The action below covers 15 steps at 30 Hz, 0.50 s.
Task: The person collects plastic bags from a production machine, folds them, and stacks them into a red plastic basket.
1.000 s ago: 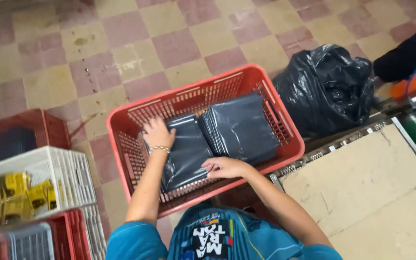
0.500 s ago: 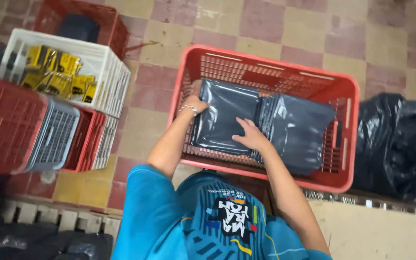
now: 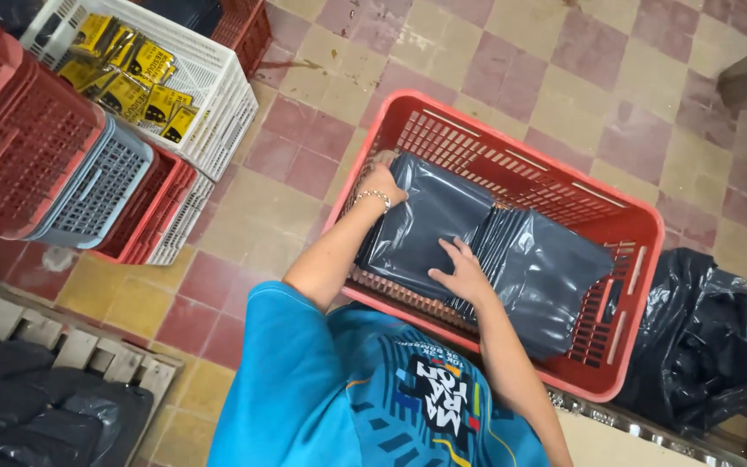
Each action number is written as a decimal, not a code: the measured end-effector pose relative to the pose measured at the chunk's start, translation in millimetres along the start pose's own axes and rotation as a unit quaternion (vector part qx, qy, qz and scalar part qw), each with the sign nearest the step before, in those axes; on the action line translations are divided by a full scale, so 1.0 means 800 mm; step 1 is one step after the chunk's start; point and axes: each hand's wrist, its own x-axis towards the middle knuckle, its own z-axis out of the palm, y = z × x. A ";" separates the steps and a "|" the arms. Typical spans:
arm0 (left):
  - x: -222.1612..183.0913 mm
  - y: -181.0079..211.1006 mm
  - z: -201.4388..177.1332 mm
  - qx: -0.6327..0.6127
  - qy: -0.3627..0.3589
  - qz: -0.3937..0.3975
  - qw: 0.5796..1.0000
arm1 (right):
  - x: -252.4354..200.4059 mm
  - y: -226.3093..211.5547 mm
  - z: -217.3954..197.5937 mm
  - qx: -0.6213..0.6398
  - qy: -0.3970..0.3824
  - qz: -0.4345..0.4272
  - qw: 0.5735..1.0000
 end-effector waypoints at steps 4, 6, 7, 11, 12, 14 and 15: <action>-0.029 0.016 -0.005 0.065 -0.097 0.034 0.993 | -0.008 -0.007 -0.008 0.054 0.014 0.001 0.998; -0.034 0.014 -0.002 0.100 -0.107 0.028 0.989 | -0.011 -0.007 -0.009 0.055 0.009 -0.014 0.998; -0.022 0.008 0.006 0.103 -0.108 0.032 0.988 | -0.012 -0.008 -0.007 0.058 0.013 -0.012 0.998; -0.004 0.005 0.037 0.232 0.032 0.064 0.970 | 0.010 0.014 0.007 0.016 0.041 -0.036 0.998; -0.008 0.011 0.047 0.302 0.139 0.087 0.939 | 0.019 0.030 0.012 -0.001 0.051 -0.062 0.997; -0.044 0.023 0.023 0.329 0.158 0.186 0.912 | 0.019 0.027 0.016 0.030 0.076 -0.063 0.995; -0.059 0.039 0.015 0.349 0.176 0.267 0.881 | 0.013 0.033 0.015 0.059 0.086 -0.075 0.992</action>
